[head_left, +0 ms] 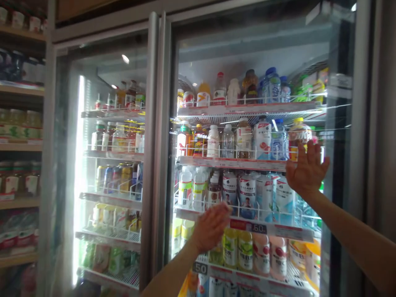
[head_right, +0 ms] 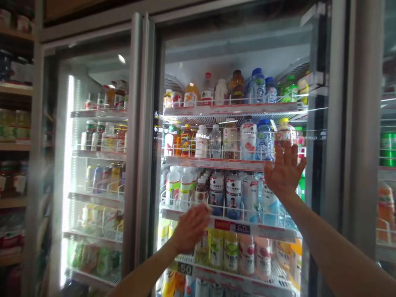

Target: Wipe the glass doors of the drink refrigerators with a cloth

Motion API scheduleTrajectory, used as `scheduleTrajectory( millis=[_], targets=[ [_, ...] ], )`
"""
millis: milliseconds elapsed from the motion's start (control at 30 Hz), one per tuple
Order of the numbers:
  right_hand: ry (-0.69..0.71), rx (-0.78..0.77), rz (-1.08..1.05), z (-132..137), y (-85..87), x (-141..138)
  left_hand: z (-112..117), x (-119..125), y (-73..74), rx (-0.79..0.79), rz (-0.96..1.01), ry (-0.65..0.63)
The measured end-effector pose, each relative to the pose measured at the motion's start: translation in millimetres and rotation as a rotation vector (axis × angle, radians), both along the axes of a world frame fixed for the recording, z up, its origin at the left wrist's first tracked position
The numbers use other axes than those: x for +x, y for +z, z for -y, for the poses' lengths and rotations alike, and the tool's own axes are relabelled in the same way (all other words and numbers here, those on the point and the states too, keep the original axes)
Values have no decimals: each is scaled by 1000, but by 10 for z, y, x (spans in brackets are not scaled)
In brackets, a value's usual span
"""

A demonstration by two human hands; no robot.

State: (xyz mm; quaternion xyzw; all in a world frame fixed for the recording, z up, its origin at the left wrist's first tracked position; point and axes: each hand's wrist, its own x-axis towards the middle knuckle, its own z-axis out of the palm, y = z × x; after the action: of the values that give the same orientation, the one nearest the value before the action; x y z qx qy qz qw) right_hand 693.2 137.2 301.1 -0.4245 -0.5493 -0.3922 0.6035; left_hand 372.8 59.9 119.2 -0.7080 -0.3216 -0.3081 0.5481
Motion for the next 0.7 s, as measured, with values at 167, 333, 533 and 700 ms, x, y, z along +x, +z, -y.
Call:
scheduleTrajectory(
  millis=[167, 333, 533, 700],
  targets=[
    [-46, 59, 38, -71, 0, 39, -55, -40, 230, 5, 10, 4],
    [-77, 86, 54, -102, -16, 36, -18, -326, 731, 266, 540, 40],
    [-76, 142, 72, -133, -25, 44, -141, 158, 992, 57, -249, -60],
    [-91, 86, 68, -96, -19, 26, -219, -151, 1628, 273, 561, -22]
  ],
)
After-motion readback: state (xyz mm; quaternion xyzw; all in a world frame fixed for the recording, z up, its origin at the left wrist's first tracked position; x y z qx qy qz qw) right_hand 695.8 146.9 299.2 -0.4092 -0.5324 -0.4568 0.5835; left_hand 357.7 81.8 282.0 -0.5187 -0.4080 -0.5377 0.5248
